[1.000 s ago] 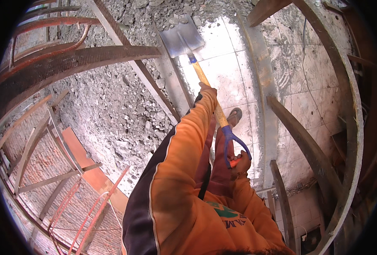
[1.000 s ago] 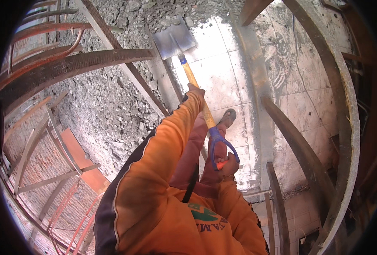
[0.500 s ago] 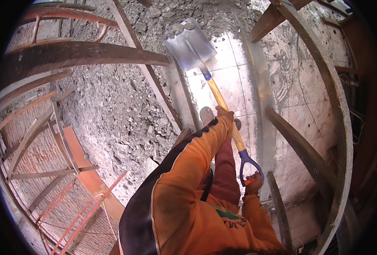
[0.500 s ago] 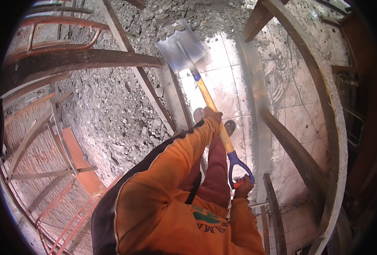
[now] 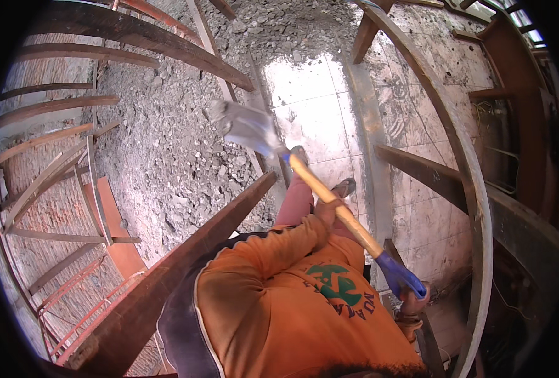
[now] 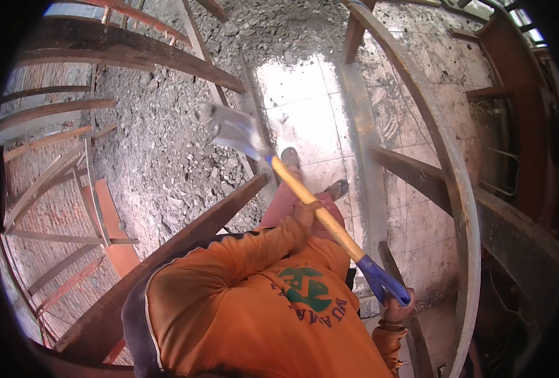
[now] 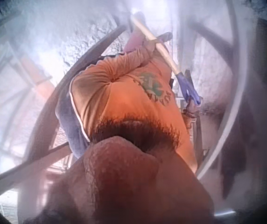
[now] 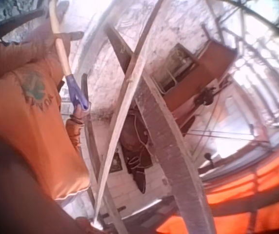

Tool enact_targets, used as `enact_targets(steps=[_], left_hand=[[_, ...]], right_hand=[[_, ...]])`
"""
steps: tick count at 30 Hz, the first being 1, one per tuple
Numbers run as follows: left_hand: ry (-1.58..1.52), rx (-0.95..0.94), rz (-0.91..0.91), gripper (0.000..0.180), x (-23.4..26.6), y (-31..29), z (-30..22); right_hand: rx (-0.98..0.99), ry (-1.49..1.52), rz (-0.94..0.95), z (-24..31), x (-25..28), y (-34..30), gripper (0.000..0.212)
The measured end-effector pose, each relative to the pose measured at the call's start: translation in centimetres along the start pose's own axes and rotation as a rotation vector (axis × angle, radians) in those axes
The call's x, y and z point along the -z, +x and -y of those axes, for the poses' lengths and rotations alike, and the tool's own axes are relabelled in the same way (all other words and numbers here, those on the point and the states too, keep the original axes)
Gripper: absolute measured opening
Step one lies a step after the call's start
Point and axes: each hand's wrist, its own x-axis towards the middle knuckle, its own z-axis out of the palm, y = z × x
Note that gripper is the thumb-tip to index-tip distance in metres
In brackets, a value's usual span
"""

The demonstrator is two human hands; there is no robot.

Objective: The person shovels debris and gravel through an opening in the floor using a shovel, clearing the surface area while standing near wooden framing.

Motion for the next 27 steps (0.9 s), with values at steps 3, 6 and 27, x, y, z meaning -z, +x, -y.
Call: enact_targets(steps=[3,6,27], left_hand=[[-0.222,0.152,-0.071,0.011,1.7,-4.2,-3.1],[0.010,0.178,-0.118,0.011,5.1,-5.2,-1.1],[0.778,0.587,-0.144,0.008,-2.3,23.1,12.6]], right_hand=[[0.239,-0.264,-0.033,-6.0,1.2,0.9,0.019],[0.128,-0.163,-0.037,-6.5,1.4,-0.6,0.017],[-0.791,0.396,-0.781,-9.9,-9.4,5.6,0.011]])
